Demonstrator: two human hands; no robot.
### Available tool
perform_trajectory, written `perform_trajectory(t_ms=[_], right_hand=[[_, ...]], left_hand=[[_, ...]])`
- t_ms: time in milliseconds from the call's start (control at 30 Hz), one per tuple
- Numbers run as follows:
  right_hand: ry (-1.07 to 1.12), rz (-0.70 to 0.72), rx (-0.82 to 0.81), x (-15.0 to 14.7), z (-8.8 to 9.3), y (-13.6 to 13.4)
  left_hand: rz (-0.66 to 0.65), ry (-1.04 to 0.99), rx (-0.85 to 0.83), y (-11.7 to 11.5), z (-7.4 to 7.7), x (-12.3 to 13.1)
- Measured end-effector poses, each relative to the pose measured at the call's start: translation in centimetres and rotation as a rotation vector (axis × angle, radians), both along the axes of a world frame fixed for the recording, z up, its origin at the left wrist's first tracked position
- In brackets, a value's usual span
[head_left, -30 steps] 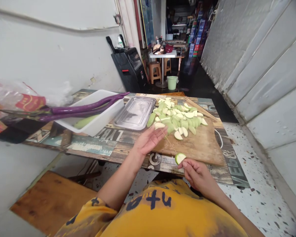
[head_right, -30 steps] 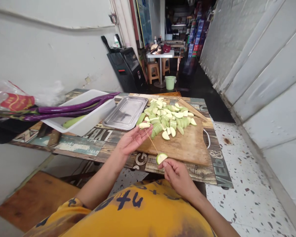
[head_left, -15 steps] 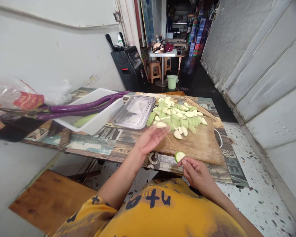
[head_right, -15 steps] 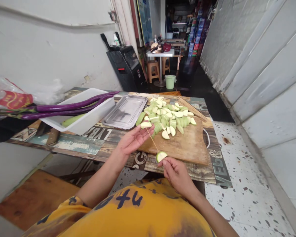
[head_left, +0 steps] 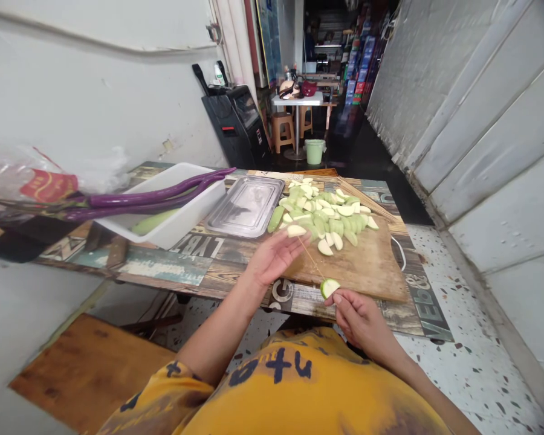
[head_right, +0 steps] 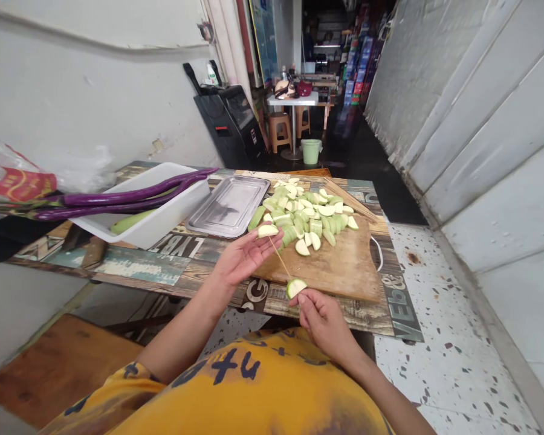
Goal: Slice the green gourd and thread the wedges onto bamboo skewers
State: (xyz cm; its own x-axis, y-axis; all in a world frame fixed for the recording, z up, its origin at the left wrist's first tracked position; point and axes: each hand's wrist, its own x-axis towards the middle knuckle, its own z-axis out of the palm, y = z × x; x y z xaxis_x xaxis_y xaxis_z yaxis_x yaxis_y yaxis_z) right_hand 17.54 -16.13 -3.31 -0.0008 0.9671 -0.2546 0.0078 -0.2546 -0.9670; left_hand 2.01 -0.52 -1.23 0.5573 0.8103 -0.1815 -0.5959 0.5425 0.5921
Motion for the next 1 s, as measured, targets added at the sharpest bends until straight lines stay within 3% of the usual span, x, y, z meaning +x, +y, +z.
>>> perform_trajectory(t_ms=[300,767,1000], right_hand=[[-0.121,-0.012,0.082,-0.8,-0.9,0.5],[-0.039,-0.091,0.122,-1.6,-0.9,0.7],[0.153,-0.136,0.068,-2.2,-1.1,0.8]], left_hand=[[0.195,0.165,0.009,0.7,0.0,2.2],[0.207,0.167,-0.073,1.2,0.2,3.4],[0.182,0.143,-0.066,1.1,0.3,3.4]])
